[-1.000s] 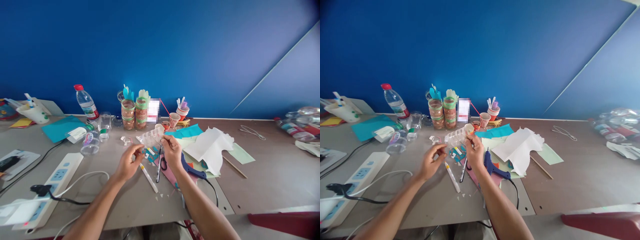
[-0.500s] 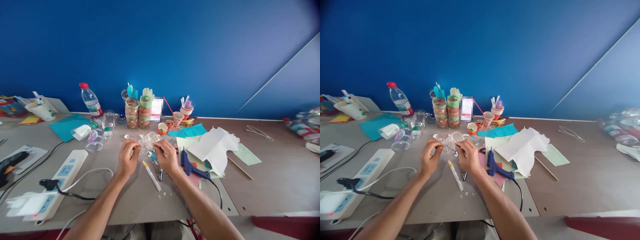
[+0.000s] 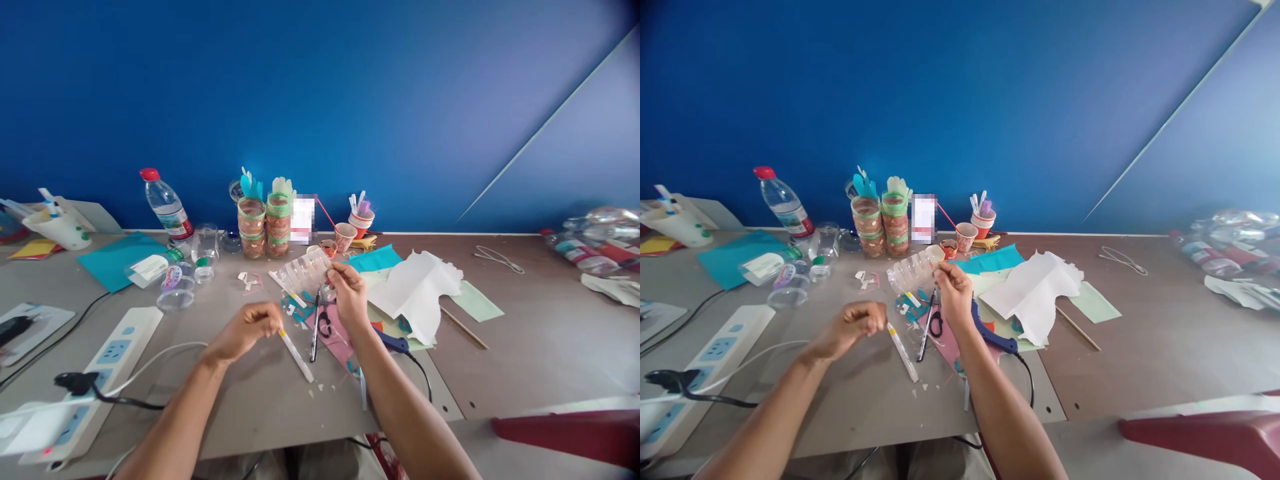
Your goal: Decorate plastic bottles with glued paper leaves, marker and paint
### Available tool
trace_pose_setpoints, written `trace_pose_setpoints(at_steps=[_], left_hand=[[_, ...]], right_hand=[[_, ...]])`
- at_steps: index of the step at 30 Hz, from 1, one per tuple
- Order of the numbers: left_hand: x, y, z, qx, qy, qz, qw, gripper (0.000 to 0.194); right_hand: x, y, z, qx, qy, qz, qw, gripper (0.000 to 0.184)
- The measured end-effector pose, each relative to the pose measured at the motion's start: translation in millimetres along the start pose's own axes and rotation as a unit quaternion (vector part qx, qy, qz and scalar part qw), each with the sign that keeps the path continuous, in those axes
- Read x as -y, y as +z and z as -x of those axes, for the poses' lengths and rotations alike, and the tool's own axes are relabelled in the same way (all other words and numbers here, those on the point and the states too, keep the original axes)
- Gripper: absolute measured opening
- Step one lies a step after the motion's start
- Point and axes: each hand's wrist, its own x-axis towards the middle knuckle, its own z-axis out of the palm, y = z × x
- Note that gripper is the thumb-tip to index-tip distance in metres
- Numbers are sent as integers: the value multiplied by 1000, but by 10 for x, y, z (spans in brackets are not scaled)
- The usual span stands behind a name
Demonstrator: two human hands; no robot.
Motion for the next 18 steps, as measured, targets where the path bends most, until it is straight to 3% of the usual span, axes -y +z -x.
trace_pose_setpoints(at_steps=[3, 6, 10, 15, 18], left_hand=[[72, -41, -89, -219, 66, 103, 968, 30], [129, -57, -161, -313, 74, 125, 939, 42], [207, -75, -157, -278, 39, 106, 954, 59], [160, -68, -86, -134, -2, 49, 990, 66], [73, -33, -79, -82, -44, 40, 995, 64]], right_hand=[[12, 15, 25, 29, 2, -10, 1000, 18], [-17, 14, 33, 58, 15, -28, 998, 18], [-43, 28, 56, 130, 8, -27, 991, 16], [7, 61, 107, 216, -78, 37, 973, 13], [11, 56, 118, 223, -66, 47, 971, 16]])
